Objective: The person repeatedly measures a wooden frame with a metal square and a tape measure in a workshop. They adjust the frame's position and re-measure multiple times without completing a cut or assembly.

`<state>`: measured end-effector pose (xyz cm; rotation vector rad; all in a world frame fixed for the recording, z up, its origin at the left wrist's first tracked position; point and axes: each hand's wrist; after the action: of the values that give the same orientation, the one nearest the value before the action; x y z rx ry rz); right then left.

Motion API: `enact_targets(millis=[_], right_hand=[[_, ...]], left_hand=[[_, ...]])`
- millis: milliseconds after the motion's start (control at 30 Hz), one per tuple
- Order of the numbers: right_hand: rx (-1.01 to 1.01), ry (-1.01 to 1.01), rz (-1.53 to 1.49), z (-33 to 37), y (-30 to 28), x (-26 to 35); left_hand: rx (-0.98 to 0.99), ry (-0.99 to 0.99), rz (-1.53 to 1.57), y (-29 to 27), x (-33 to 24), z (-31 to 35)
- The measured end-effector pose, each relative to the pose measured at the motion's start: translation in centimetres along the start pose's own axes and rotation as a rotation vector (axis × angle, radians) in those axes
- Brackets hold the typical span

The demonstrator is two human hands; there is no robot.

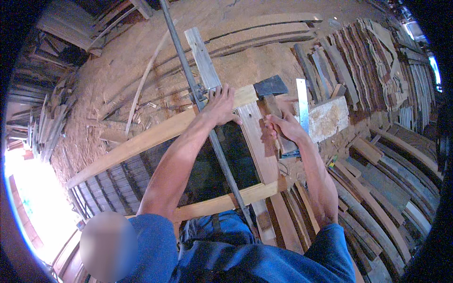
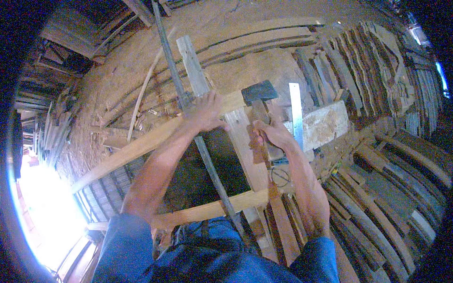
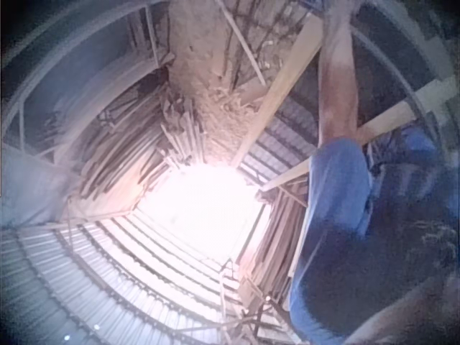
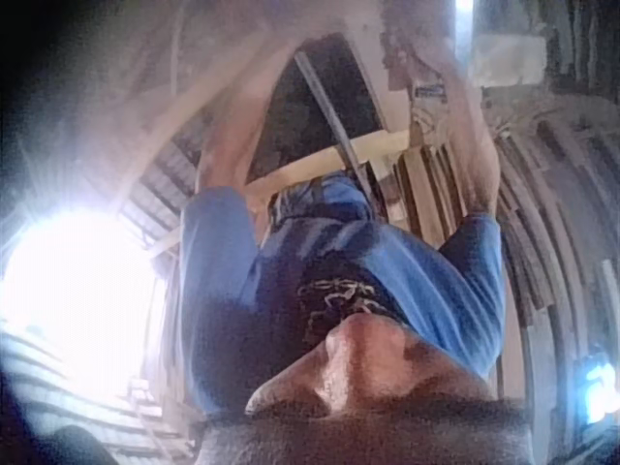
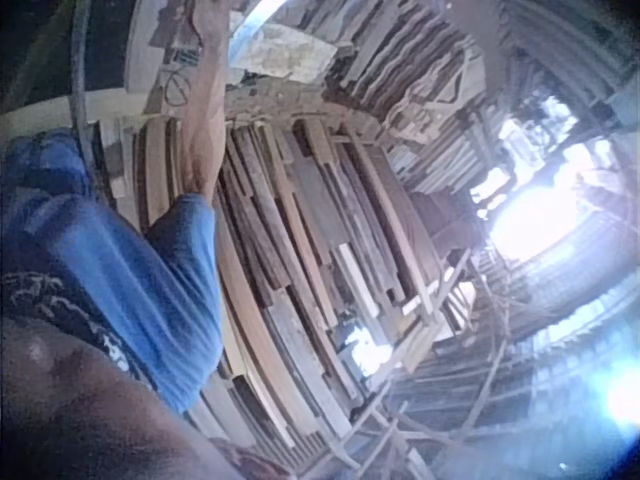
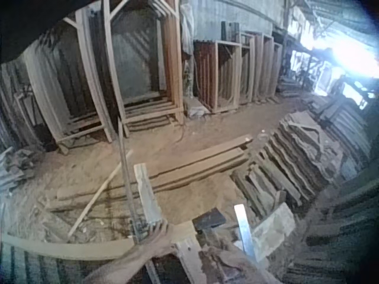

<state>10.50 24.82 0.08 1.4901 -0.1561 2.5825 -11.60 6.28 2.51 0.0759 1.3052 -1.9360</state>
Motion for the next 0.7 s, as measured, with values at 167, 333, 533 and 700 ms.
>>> enact_targets(millis=[167,333,533,700], right_hand=[[-0.376,0.225,-0.118,0.6,-0.5,3.4],[-0.132,0.103,0.144,0.9,1.8,3.3],[-0.002,0.203,0.081,0.8,0.9,2.1],[-0.118,0.263,-0.015,6.5,2.2,1.1]], left_hand=[[-0.019,0.024,0.016,0.9,0.9,-0.1],[-0.182,0.08,0.028,2.1,1.2,-0.5],[-0.18,0.055,0.022,2.7,1.4,-0.6],[-0.22,0.065,0.066,3.6,2.2,-1.2]])
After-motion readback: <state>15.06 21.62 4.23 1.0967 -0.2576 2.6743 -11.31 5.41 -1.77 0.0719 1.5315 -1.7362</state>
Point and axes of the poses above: each hand's wrist, its own z-axis away from the middle knuckle, its own y-axis out of the palm, x = y × z, and after that the axes turned 12 degrees about z, right-handed
